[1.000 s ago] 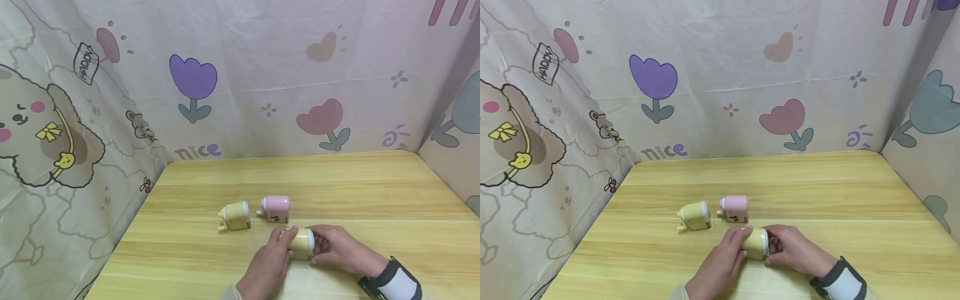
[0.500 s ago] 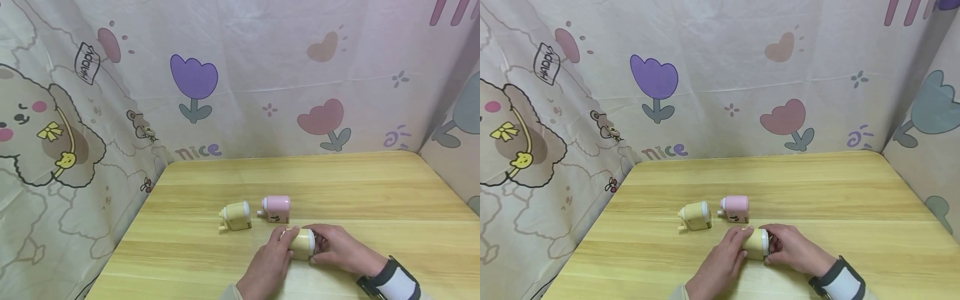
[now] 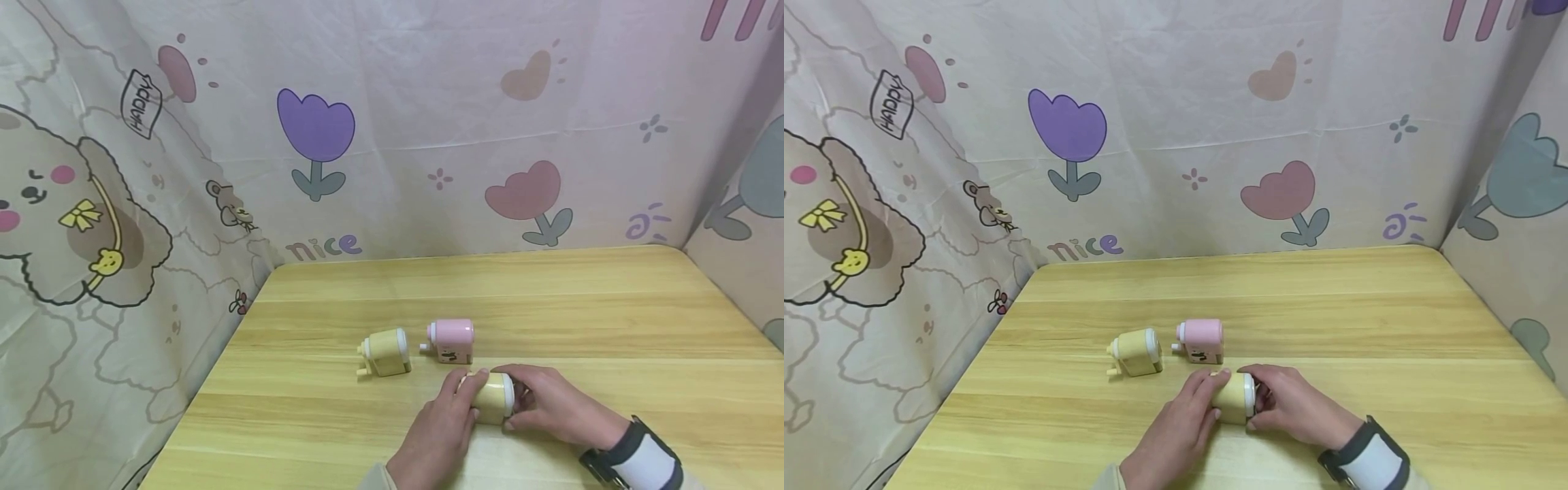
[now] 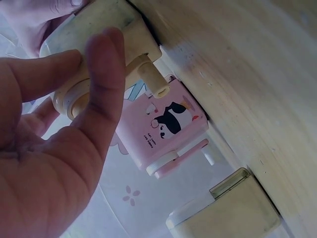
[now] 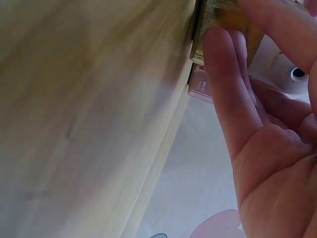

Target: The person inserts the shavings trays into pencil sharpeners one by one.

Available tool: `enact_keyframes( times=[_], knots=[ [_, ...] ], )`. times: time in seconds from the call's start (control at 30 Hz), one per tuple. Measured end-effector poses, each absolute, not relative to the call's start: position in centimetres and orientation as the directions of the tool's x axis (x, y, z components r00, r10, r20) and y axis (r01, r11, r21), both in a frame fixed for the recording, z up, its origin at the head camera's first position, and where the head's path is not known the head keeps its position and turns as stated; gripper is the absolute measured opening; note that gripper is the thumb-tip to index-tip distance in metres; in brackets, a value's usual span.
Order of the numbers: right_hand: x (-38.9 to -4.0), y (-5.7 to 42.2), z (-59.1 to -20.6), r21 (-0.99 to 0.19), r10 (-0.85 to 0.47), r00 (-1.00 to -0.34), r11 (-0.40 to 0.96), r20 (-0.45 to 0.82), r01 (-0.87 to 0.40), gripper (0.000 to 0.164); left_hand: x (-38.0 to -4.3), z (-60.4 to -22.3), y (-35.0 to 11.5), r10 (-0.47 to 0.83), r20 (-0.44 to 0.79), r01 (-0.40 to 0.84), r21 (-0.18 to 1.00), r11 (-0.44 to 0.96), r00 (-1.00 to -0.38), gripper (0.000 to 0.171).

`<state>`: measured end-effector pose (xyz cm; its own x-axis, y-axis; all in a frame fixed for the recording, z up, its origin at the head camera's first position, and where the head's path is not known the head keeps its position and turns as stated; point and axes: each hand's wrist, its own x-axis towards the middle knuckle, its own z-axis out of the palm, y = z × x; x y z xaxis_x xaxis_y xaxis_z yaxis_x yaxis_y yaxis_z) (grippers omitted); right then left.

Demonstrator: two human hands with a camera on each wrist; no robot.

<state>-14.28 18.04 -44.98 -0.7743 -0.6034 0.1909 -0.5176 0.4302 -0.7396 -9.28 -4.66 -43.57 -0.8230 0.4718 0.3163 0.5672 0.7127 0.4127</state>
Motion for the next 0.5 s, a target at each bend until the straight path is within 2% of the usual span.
enact_keyframes(
  times=[0.5],
  knots=[
    [-14.26, 17.76, -44.87, -0.728, -0.596, -0.78, 0.448, 0.19, -0.519, 0.062, -9.29, -43.69, -4.7, 0.476, 0.318, 0.571, 0.409, 0.711, -0.82, 0.054]
  ],
)
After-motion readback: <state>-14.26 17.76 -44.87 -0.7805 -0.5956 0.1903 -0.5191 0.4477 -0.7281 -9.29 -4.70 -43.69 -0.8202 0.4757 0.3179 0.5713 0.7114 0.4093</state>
